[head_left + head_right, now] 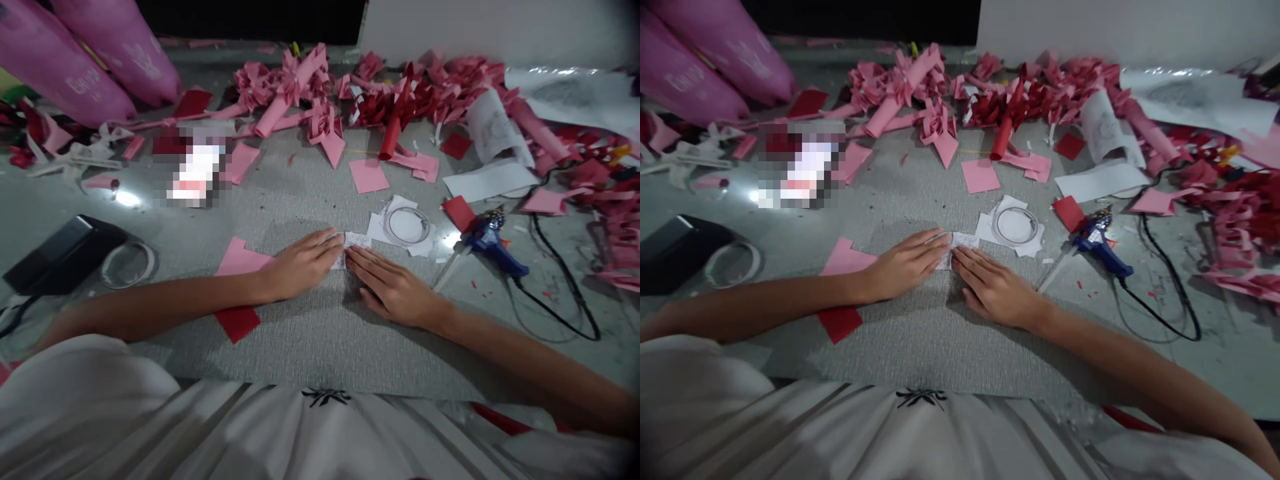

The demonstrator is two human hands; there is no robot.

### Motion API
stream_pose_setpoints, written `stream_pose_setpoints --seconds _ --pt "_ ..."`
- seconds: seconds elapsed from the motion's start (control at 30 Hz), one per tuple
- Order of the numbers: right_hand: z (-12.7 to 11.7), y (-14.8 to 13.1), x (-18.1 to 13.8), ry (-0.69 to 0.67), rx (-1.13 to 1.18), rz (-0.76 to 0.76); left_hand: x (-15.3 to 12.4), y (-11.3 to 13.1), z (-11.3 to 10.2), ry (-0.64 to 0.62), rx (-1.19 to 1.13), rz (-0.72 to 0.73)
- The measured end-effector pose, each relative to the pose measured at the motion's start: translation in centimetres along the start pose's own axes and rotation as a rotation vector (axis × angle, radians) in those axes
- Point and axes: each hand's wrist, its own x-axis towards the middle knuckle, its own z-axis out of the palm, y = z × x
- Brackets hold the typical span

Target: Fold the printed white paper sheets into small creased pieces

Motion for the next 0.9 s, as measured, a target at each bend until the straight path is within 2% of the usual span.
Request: stream_pose_setpoints --seconds 0.13,0.27,0.43,0.6,0.73,0.9 --pt "0.13 -0.03 -0.02 -0.003 -0.017 0.009 -0.42 -0.03 0.10 -0.013 0.048 0.060" --pt "-0.11 -0.38 -0.27 0.008 -0.104 0.005 -0.41 0.08 -0.02 -0.041 0.024 0.039" --pt "-0.41 -0.94 -0.70 0.035 -0.205 0.018 -0.35 0.01 0.02 -0.013 -0.019 0.012" --pt "-0.27 -0.61 -0.38 0.053 -0.128 -0.002 0.04 -0.35 0.17 0.004 -0.015 0.048" --pt "-0.32 -0.14 0.11 -0.010 -0.049 -0.040 0.36 -0.31 0.21 0.031 -0.044 0.076" --pt "-0.07 -0.12 0.02 0.026 -0.056 0.035 0.07 -0.26 0.28 0.119 -0.072 -0.047"
